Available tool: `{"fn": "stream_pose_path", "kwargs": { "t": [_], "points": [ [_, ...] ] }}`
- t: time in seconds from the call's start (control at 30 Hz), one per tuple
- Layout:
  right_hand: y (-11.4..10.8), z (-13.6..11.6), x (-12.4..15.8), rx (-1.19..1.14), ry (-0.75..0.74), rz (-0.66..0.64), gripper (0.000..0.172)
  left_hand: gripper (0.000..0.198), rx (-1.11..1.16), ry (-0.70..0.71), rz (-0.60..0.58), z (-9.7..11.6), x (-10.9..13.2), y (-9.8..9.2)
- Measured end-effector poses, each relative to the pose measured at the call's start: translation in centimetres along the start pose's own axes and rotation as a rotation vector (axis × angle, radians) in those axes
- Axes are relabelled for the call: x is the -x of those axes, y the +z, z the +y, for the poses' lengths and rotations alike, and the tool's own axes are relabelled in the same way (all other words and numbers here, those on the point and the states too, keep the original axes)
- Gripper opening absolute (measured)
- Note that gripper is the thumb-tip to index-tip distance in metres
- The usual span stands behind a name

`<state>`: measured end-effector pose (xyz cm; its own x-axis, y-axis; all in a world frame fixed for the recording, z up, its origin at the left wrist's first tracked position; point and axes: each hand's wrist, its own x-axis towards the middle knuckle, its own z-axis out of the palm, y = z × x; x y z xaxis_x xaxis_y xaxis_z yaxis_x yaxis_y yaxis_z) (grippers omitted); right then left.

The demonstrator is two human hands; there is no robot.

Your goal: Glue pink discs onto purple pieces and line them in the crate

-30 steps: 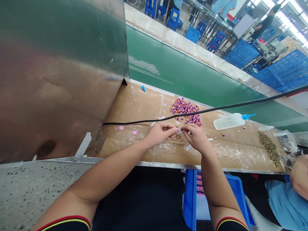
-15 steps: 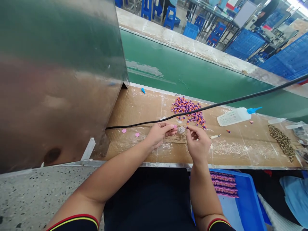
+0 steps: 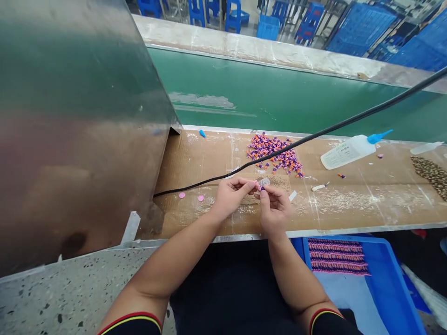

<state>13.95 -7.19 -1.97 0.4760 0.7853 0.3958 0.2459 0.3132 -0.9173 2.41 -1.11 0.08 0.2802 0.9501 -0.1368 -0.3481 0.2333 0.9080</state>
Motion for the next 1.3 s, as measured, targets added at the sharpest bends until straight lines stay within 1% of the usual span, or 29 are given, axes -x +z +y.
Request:
{"fn": "stream_pose_path", "kwargs": {
  "t": [0.1, 0.23, 0.37, 0.5, 0.63, 0.9, 1.07, 1.3],
  "points": [
    [-0.1, 0.3, -0.1, 0.073, -0.072, 0.025, 0.015, 0.049, 0.11, -0.061, 0.043, -0.3, -0.2, 0.1],
    [-0.1, 0.4, -0.5, 0.14, -0.215, 0.042, 0.011, 0.048, 0.242, -0.115, 0.046, -0.5, -0.3, 0.1],
    [0.0, 0.0, -0.9, 0.177, -0.292, 0.034, 0.011, 0.045, 0.293, -0.098, 0.06, -0.5, -0.3, 0.1],
    [0.3, 0.1, -0.9, 0.179, -0.29, 0.021, 0.012, 0.046, 0.289, -0.071, 0.077, -0.5, -0.2, 0.2],
    [0.4, 0.4, -0.8, 0.196, -0.275, 0.033, 0.012, 0.046, 0.273, -0.043, 0.081, -0.5, -0.1, 0.4],
    [0.6, -0.2, -1.3, 0.176, -0.332, 0.019, 0.013, 0.046, 0.201, -0.006, 0.086, -1.0, -0.2, -0.1],
    [0.6, -0.1, -1.3, 0.173, -0.354, 0.037, 0.014, 0.047, 0.127, 0.024, 0.079, -1.4, -0.1, -0.2],
    [0.7, -0.1, -1.3, 0.201, -0.391, 0.067, 0.014, 0.043, -0.094, 0.178, 0.112, -1.6, 0.3, -0.1]
  ]
}}
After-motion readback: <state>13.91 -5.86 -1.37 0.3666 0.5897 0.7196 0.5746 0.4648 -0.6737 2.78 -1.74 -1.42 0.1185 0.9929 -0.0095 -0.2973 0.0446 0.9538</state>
